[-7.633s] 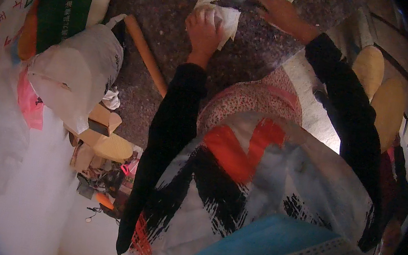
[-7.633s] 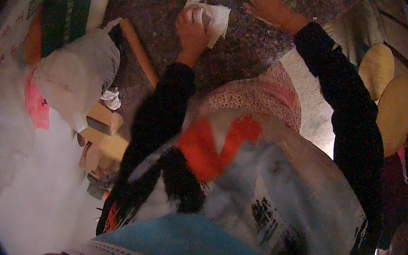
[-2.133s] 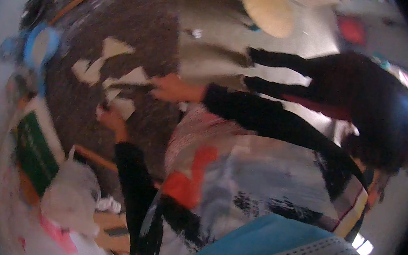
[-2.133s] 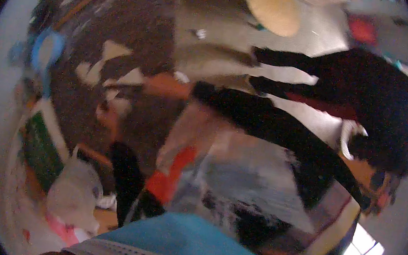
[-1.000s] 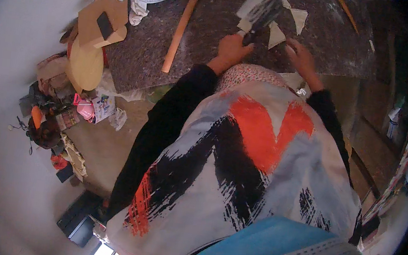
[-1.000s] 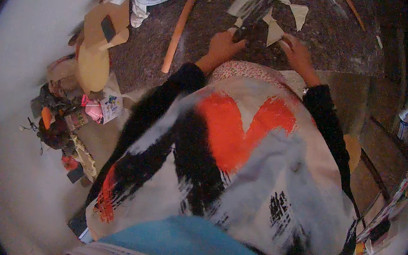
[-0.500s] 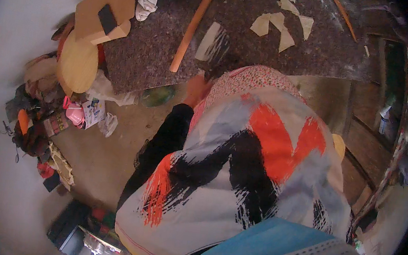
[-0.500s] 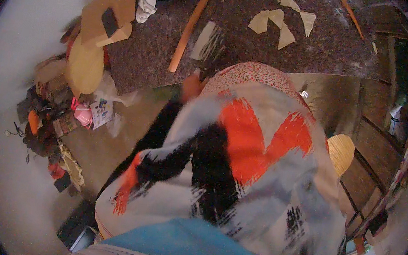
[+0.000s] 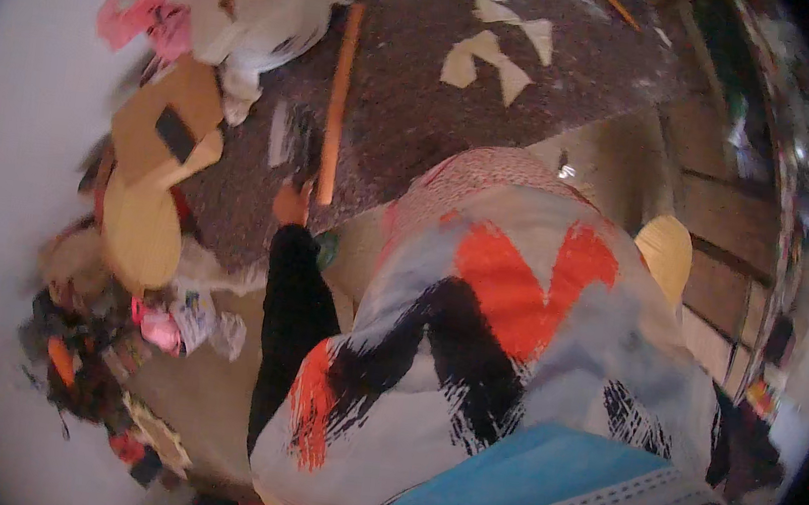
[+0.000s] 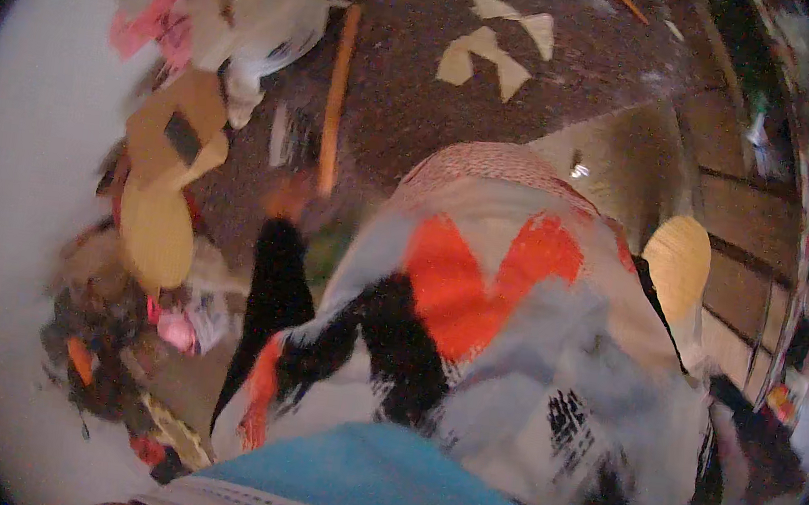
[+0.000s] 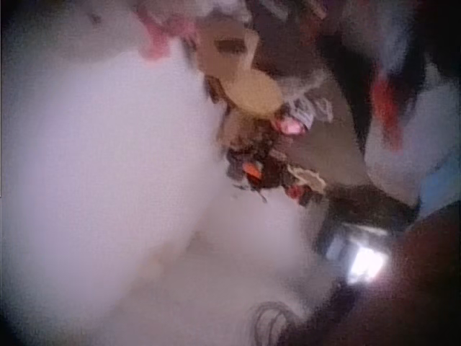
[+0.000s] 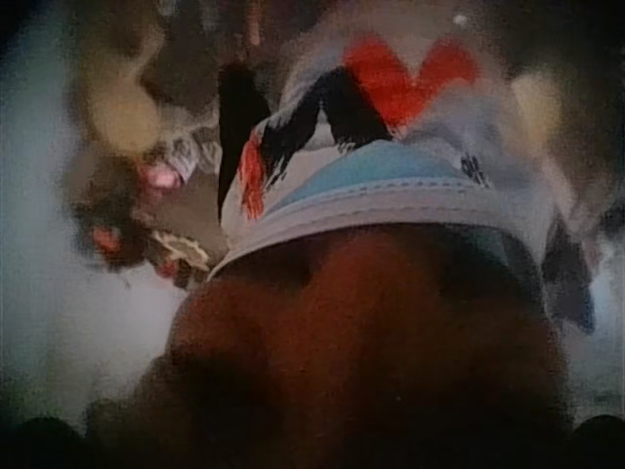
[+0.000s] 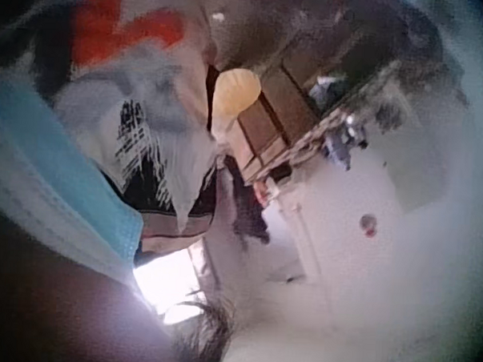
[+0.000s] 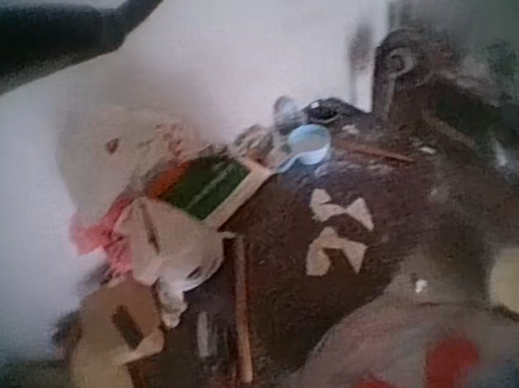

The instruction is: The person rolls out a large piece of dough on a floured surface using a wooden rolling pin. They then fold the dough into a long strip and cut it into smaller pieces with a knife. Finally, the person gathers the cut pieces and places them onto a round woven tray.

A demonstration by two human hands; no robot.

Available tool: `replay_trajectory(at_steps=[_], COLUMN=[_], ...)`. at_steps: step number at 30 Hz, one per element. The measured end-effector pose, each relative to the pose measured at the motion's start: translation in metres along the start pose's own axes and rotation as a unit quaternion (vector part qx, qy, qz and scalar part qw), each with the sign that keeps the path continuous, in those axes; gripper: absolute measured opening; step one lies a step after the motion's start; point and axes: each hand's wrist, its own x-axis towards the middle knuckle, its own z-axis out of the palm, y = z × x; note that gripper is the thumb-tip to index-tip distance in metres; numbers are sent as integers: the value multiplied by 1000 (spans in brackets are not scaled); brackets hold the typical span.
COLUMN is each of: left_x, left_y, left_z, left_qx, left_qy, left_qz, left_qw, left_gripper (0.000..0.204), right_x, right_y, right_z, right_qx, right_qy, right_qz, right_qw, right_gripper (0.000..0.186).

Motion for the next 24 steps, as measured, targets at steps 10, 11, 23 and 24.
replay_trajectory(at_steps=[10, 11, 23, 24], left_x=[-21, -44, -28, -27], left_y=[23, 70, 179, 207], left_z=[17, -2, 62, 68], left_qx=[-20, -145, -105, -107], left_qy=[225, 230, 26, 16], left_qz=[-66, -72, 149, 158], left_qw=[972, 960, 983, 981], left_gripper=[41, 41, 59, 60], right_x=[-6, -12, 10, 11], right_y=[-13, 0, -41, -9], right_z=[-6, -6, -81, -86], right_qx=[12, 5, -66, -135], right_qy=[14, 3, 188, 245], right_qz=[3, 7, -120, -134], right_qw=[1000, 1000, 972, 951], right_gripper=[28, 28, 29, 30])
